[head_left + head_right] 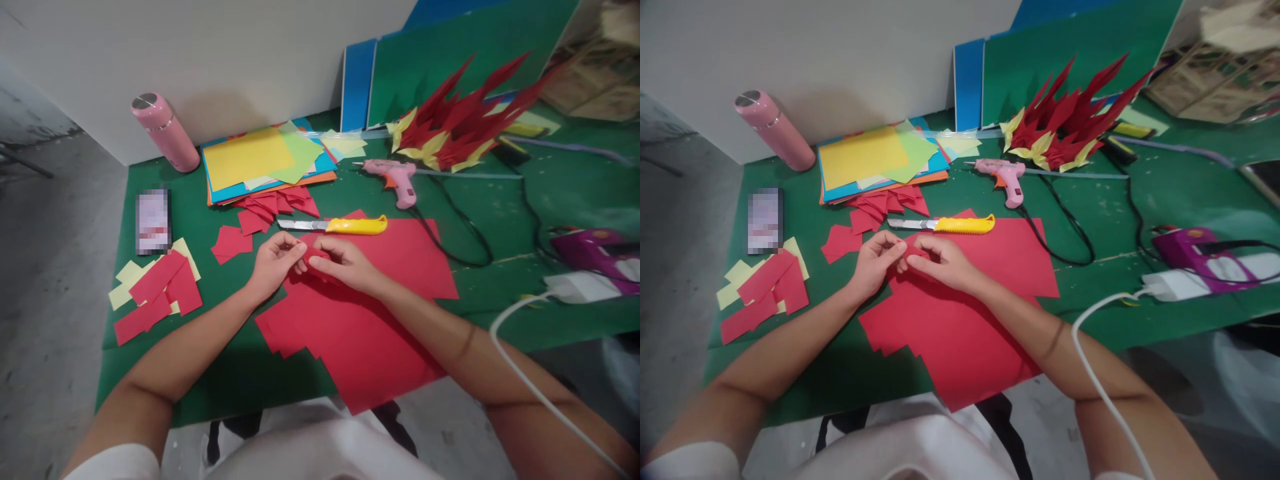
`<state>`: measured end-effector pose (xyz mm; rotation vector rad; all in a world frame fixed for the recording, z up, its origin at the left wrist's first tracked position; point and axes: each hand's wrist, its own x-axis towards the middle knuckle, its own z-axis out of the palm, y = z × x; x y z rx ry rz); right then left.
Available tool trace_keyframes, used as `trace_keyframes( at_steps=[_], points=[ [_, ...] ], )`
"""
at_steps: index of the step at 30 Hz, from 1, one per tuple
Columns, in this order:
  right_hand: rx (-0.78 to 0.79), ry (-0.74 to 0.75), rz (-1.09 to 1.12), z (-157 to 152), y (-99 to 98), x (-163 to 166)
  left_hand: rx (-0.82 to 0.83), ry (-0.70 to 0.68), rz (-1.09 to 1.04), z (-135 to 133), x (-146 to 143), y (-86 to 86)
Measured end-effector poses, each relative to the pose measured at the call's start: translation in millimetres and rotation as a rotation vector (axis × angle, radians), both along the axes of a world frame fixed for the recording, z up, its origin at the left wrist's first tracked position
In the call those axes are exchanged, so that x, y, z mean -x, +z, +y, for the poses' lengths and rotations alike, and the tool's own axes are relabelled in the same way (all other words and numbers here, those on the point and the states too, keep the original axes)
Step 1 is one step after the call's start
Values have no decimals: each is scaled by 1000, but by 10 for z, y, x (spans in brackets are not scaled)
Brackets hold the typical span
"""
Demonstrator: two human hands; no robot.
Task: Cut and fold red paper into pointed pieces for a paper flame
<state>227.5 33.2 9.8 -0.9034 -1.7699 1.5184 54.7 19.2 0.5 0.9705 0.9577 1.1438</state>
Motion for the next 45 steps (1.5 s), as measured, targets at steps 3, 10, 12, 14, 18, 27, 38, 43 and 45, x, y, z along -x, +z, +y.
trace_keyframes(
  at_steps=[3, 10, 12, 14, 18, 27, 38, 43, 45],
  points=[
    [-41, -29, 7, 14, 13, -19, -4, 27, 62, -1, 14, 2],
    [-140, -84, -125, 32, 1, -46, -7, 69, 118, -37, -20, 2],
    [-202, -109, -133, 24, 12, -41, -33, 68, 121, -44, -22, 6],
    [-246, -118, -132, 18, 22, -36, -62, 56, 129, -49, -17, 7],
    [-260, -106, -144, 17, 28, -36, -83, 27, 162, -57, -5, 4],
    [-322, -73, -175, -14, -2, -23, -103, 28, 152, -74, 7, 62],
    [-293, -147, -153, 5, -1, -6, -169, 122, 169, -93, -57, -15],
    [-199, -235, -157, 9, -11, -2, -184, 141, 103, -72, -68, -39],
    [-170, -261, -142, 12, -19, 0, -191, 142, 102, -70, -71, -47]
  ],
)
